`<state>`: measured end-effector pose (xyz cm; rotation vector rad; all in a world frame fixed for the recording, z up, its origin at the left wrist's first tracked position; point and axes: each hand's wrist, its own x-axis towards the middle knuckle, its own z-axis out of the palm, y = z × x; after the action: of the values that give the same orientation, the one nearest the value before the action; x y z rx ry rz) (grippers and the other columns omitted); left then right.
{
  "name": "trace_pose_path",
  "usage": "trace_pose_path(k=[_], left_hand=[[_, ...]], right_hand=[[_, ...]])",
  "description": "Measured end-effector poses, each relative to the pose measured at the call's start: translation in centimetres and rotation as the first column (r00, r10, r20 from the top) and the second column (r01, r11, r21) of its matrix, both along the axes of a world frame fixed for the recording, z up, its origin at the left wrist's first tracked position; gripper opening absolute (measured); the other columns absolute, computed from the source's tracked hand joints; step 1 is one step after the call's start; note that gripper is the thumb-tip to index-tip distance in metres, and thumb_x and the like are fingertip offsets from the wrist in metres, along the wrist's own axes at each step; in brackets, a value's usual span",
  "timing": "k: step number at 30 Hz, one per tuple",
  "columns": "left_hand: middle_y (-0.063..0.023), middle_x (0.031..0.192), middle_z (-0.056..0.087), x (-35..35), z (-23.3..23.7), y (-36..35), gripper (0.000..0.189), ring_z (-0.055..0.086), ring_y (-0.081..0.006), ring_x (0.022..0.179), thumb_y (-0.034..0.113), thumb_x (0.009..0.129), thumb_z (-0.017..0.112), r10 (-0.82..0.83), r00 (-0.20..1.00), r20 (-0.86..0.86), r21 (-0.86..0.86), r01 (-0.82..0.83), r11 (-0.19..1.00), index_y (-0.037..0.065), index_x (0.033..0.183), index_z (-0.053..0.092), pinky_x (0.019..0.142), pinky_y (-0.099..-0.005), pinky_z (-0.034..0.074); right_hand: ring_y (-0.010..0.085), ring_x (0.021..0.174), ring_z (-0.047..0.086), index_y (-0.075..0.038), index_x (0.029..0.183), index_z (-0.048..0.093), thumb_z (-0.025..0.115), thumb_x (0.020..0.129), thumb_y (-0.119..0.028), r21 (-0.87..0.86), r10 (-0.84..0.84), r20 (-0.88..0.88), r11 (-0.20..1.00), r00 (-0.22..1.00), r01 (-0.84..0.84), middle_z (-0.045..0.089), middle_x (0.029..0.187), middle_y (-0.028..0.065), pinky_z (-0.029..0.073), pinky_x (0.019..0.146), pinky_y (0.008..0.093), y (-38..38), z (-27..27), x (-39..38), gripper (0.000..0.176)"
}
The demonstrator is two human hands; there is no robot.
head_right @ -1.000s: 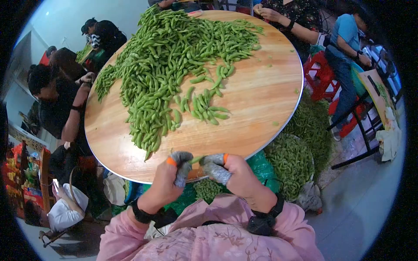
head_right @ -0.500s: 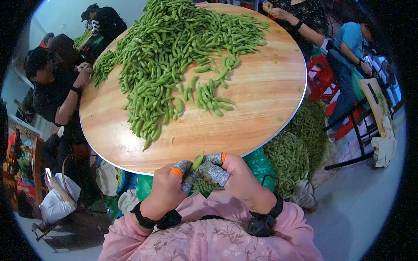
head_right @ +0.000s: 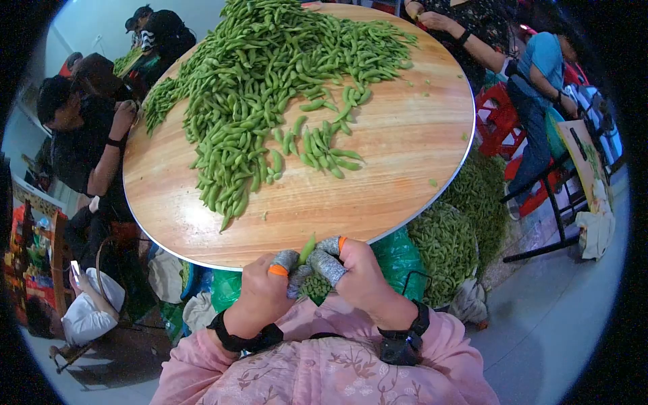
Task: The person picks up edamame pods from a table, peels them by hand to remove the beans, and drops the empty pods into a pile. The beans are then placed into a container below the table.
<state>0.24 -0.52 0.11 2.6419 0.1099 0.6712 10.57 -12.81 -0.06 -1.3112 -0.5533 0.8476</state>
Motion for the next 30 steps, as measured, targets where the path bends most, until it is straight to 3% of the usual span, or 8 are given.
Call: trace_pose_path(k=[4,7,9,13,15,19,21,30], left_hand=[[-0.0117,0.062,0.054,-0.1,-0.8,0.2,0.015,0.054,-0.0268,0.053,0.01,0.071,0.061,-0.074,0.997,-0.015,-0.29,0.066,0.955,0.002,0.083,0.054,0.048,-0.0307,0.043],[-0.0132,0.062,0.055,-0.4,-0.4,0.1,0.009,0.055,-0.0265,0.055,0.01,0.079,0.053,-0.107,0.994,0.001,-0.646,0.082,0.759,0.001,0.081,0.055,0.051,-0.0301,0.043],[-0.0115,0.064,0.055,-1.0,-1.1,0.5,0.011,0.055,-0.0245,0.057,0.011,0.081,0.052,-0.133,0.984,-0.116,-0.903,-0.048,0.427,0.0,0.082,0.054,0.054,-0.0283,0.043],[-0.0083,0.064,0.054,-0.1,0.0,0.1,0.012,0.052,-0.0195,0.055,0.011,0.08,0.053,-0.1,0.992,-0.076,-0.765,0.006,0.644,0.0,0.081,0.053,0.054,-0.0283,0.042],[0.001,0.065,0.052,0.1,-0.2,0.0,0.016,0.048,-0.0078,0.059,0.017,0.085,0.051,-0.109,0.982,-0.152,-0.616,-0.008,0.788,0.002,0.081,0.053,0.053,-0.0209,0.039],[0.0016,0.064,0.051,0.1,0.1,1.1,0.019,0.045,-0.0069,0.058,0.019,0.085,0.052,-0.244,0.966,-0.085,-0.716,0.111,0.689,0.002,0.077,0.053,0.053,-0.021,0.038],[0.0006,0.062,0.05,-0.1,0.6,1.4,0.02,0.043,-0.008,0.057,0.018,0.084,0.052,-0.345,0.932,-0.108,-0.896,0.059,0.441,0.002,0.073,0.052,0.052,-0.0228,0.037],[-0.0018,0.06,0.048,-0.2,0.4,0.0,0.016,0.042,-0.0097,0.057,0.011,0.083,0.046,-0.113,0.969,-0.219,-0.775,-0.102,0.624,0.0,0.073,0.051,0.051,-0.0243,0.036]], right_hand=[[0.0045,0.063,0.047,0.0,0.084,0.058,0.053,0.082,-0.008,0.081,0.117,-0.017,0.99,0.993,-0.115,0.054,0.071,-0.0023,0.038,0.057,0.0195,-0.4,-0.7,0.5,0.009],[0.005,0.069,0.049,0.002,0.085,0.057,0.051,0.082,-0.003,0.15,0.15,-0.044,0.978,0.988,-0.142,0.057,0.077,-0.0005,0.042,0.063,0.0208,-0.6,-0.5,0.3,0.009],[0.0051,0.07,0.049,0.002,0.085,0.058,0.052,0.082,-0.004,0.188,0.163,-0.074,0.971,0.984,-0.147,0.057,0.078,-0.0002,0.042,0.063,0.0209,-0.5,-0.4,0.2,0.009],[0.005,0.07,0.049,0.003,0.086,0.058,0.055,0.079,-0.003,0.097,0.167,0.013,0.981,0.986,-0.167,0.059,0.078,0.001,0.042,0.064,0.0216,-0.5,-0.5,0.4,0.009],[0.005,0.07,0.049,0.003,0.086,0.057,0.056,0.078,-0.002,0.052,0.173,0.077,0.983,0.982,-0.177,0.059,0.078,0.0015,0.042,0.064,0.0217,-0.6,-0.1,0.5,0.009],[0.0055,0.069,0.048,0.002,0.086,0.056,0.053,0.077,0.001,-0.022,0.241,0.237,0.97,0.941,-0.243,0.057,0.076,0.0025,0.041,0.063,0.0214,-1.0,0.5,0.8,0.01],[0.0058,0.069,0.047,0.002,0.086,0.056,0.052,0.077,0.002,-0.007,0.271,0.248,0.961,0.93,-0.278,0.057,0.075,0.0026,0.041,0.063,0.0216,-1.1,0.0,0.8,0.01],[0.0201,0.062,0.05,0.0,0.083,0.055,0.057,0.069,-0.001,-0.086,0.23,0.496,0.973,0.837,-0.216,0.054,0.071,0.0113,0.042,0.06,0.0279,-0.5,0.0,0.4,0.015]])
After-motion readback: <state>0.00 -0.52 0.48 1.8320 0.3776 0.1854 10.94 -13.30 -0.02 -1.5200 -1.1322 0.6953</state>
